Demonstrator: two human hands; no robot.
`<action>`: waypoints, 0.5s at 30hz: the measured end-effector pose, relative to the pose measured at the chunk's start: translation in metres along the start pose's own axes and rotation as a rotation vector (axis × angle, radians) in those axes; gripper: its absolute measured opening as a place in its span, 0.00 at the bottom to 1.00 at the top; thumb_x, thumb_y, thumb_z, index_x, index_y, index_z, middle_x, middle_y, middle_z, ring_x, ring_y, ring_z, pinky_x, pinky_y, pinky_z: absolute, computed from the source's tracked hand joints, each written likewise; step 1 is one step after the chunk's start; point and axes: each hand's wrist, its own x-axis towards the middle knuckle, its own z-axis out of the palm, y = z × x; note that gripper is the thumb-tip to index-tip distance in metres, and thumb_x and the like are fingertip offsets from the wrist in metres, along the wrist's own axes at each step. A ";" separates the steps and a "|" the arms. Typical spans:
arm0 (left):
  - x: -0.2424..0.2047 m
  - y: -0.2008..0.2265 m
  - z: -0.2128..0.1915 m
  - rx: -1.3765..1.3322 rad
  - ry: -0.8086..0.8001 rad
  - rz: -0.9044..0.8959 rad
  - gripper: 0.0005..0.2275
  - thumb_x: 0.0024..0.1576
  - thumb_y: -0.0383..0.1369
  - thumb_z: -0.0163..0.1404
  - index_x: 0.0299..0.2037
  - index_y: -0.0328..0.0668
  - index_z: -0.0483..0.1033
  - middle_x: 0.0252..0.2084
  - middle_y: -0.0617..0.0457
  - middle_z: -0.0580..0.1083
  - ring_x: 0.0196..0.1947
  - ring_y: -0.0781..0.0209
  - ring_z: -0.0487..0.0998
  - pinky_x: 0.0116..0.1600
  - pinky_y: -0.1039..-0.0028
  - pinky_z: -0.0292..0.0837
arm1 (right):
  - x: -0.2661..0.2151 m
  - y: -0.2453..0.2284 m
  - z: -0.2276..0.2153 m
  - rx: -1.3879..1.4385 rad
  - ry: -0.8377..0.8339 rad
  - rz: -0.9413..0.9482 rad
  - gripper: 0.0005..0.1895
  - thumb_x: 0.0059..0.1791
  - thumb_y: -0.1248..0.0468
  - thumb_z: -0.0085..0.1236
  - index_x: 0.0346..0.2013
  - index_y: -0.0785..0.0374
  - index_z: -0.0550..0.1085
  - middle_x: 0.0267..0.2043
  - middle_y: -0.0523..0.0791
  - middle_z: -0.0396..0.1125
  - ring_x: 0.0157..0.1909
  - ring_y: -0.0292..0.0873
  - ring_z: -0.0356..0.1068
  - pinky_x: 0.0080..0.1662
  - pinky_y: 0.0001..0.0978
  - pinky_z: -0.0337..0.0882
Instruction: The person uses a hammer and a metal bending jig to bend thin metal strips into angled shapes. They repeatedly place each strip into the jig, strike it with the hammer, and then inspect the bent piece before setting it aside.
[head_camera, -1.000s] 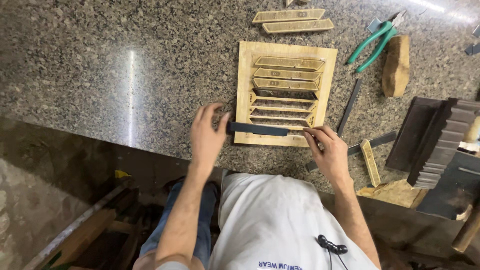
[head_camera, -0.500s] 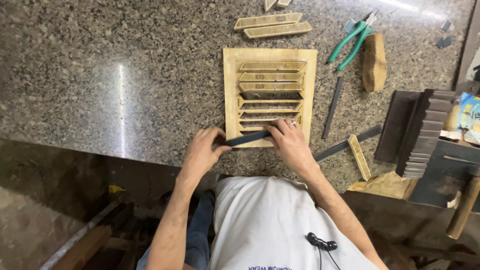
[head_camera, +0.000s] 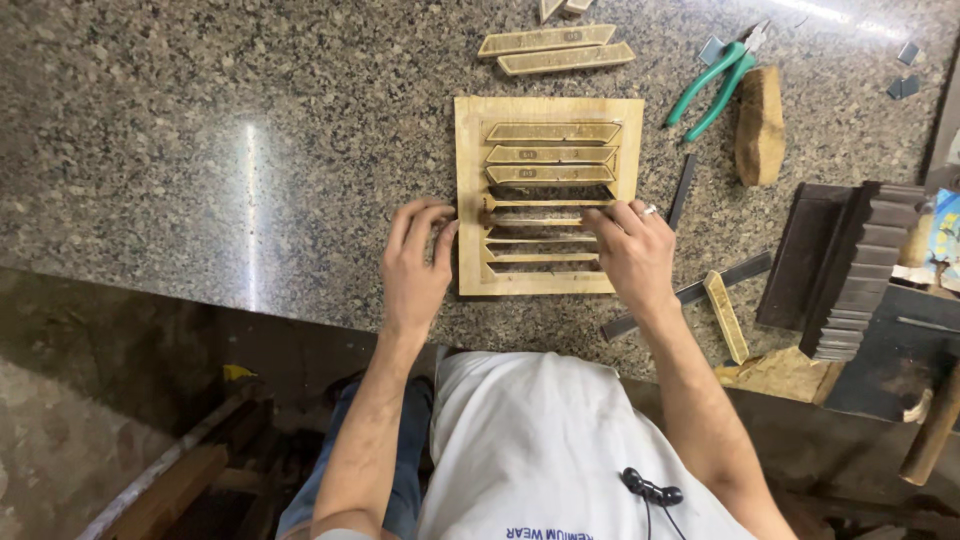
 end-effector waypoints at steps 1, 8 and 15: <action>0.002 0.001 0.001 0.004 -0.015 -0.013 0.06 0.62 0.29 0.56 0.47 0.40 0.78 0.52 0.50 0.74 0.52 0.50 0.79 0.53 0.64 0.78 | 0.004 0.004 -0.002 -0.020 0.025 -0.034 0.08 0.44 0.70 0.66 0.37 0.59 0.81 0.38 0.40 0.70 0.39 0.42 0.68 0.41 0.36 0.69; -0.001 -0.008 -0.001 0.004 -0.027 -0.043 0.05 0.62 0.27 0.55 0.45 0.39 0.79 0.51 0.50 0.76 0.52 0.50 0.80 0.54 0.65 0.76 | 0.015 0.010 -0.006 -0.028 0.002 -0.057 0.14 0.40 0.72 0.64 0.40 0.58 0.82 0.38 0.40 0.70 0.40 0.42 0.68 0.42 0.36 0.70; -0.003 -0.012 -0.001 -0.013 -0.027 -0.032 0.04 0.62 0.27 0.55 0.45 0.39 0.78 0.50 0.50 0.76 0.52 0.50 0.80 0.55 0.65 0.77 | -0.011 0.016 -0.005 0.031 -0.002 -0.021 0.10 0.42 0.71 0.68 0.37 0.58 0.84 0.30 0.40 0.67 0.33 0.42 0.63 0.34 0.37 0.65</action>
